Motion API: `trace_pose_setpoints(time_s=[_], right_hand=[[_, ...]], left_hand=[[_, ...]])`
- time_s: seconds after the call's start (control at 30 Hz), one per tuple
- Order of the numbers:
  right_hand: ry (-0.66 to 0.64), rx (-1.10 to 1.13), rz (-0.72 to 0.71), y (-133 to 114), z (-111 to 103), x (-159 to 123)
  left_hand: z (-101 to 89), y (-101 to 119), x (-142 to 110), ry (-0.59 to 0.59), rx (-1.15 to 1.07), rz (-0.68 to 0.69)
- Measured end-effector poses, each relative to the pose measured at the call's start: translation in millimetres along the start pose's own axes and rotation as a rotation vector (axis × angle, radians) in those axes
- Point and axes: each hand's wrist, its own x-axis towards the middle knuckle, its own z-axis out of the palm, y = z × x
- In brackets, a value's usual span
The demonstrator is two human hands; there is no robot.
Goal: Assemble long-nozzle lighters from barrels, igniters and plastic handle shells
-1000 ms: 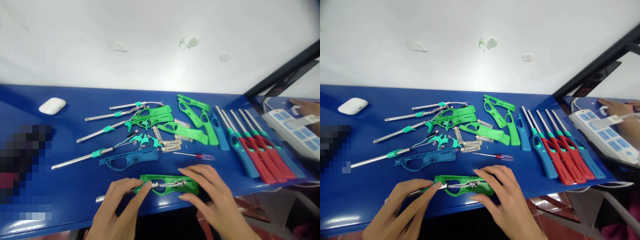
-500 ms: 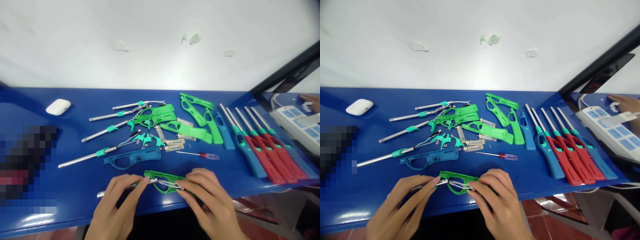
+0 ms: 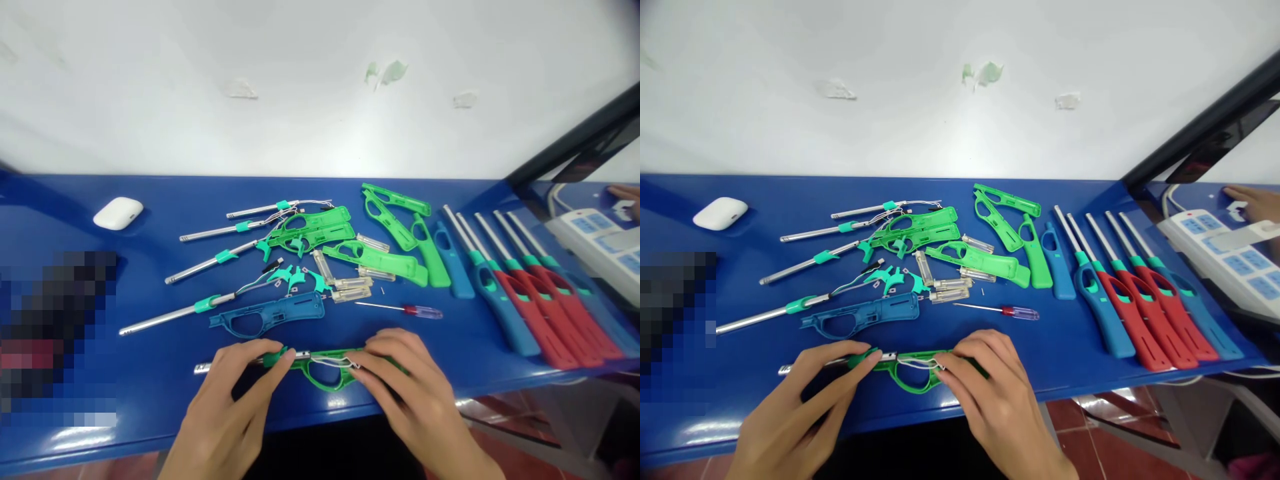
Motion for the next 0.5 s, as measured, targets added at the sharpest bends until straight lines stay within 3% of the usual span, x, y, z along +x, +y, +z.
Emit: trace_pose_setpoints(time_s=[0.3,0.5], right_hand=[[0.045,-0.026,-0.061,-8.9,-3.2,4.5],[0.047,-0.033,-0.056,-7.9,-2.2,7.0]], left_hand=[[-3.1,-9.7,-13.0,0.020,-0.002,-0.022],[-0.1,-1.6,-4.5,0.086,-0.064,-0.052]])
